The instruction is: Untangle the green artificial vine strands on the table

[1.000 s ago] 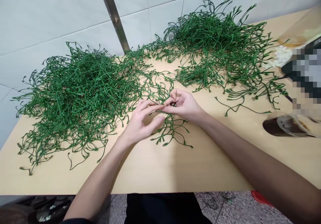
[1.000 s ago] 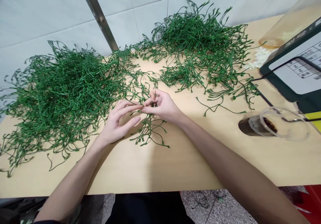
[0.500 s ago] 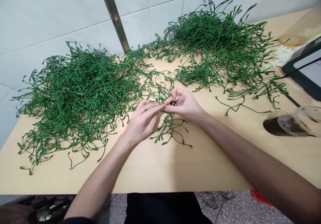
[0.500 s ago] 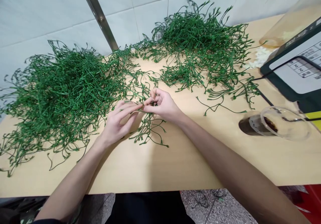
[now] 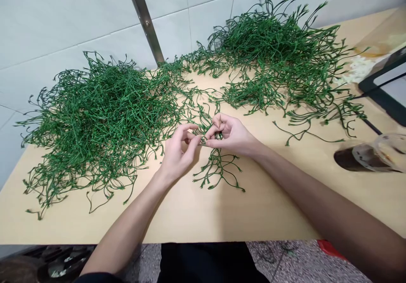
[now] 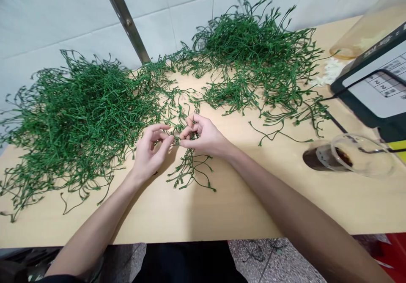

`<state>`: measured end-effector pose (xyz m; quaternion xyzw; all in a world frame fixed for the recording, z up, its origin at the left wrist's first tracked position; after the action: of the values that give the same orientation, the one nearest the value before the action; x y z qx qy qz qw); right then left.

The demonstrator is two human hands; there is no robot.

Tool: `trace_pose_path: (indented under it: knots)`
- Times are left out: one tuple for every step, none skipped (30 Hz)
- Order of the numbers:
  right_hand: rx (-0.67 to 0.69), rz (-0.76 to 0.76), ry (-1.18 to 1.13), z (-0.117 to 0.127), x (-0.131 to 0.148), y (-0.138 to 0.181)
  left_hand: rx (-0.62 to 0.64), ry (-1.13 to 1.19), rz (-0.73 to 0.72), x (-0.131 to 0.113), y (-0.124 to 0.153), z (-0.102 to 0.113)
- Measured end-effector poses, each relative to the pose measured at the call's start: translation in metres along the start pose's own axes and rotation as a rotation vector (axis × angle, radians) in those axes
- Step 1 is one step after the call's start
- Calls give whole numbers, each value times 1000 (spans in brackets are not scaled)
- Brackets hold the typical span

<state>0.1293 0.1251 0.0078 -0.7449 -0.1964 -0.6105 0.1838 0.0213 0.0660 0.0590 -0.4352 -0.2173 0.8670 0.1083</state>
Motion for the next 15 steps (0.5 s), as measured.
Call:
trace_pose_path:
  knots:
    - [4, 1, -1, 0, 0, 0, 5, 29, 71, 7, 1, -1]
    - [7, 1, -4, 0, 1, 0, 13, 39, 111, 12, 1, -2]
    - [10, -2, -7, 0, 1, 0, 25, 26, 110, 14, 1, -3]
    - [11, -6, -9, 0, 0, 0, 33, -6, 77, 12, 1, -4]
    - [7, -9, -11, 0, 0, -1, 37, -49, 24, 9, 0, -3]
    - [-2, -11, -13, 1, 0, -1, 40, -94, -40, 4, 0, -3]
    - [-14, -11, -18, 3, -1, -1, 42, -133, -103, -1, 0, -3]
    - [-24, -10, -27, 4, -1, -2, 41, -162, -157, -5, 0, -3]
    - [-33, -8, -41, 5, -1, -2, 39, -181, -198, -9, 0, -3]
    - [-40, -7, -57, 6, -2, -3, 38, -195, -227, -12, 0, -4]
    - [-44, -7, -72, 7, -2, -3, 39, -209, -250, -15, 1, -4]
    - [-46, -8, -85, 8, -2, -3, 40, -225, -269, -17, 1, -5]
    - [-51, -9, -96, 8, -2, -4, 39, -241, -284, -19, 1, -6]
    - [-57, -9, -104, 9, -2, -4, 41, -254, -295, -21, 2, -6]
    - [-62, -8, -111, 9, -2, -4, 43, -263, -300, -22, 2, -7]
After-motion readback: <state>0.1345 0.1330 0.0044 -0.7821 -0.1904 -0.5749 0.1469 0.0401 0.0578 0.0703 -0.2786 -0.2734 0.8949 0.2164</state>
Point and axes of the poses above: each hand's wrist, its own y-axis away from the middle knuckle, its own z-axis out of the back of the hand, x = y × z, the point moved 10 cm from there along -y, towards the middle knuckle, and after that the axes turned 5 degrees about -x, right-handed, at the moved point
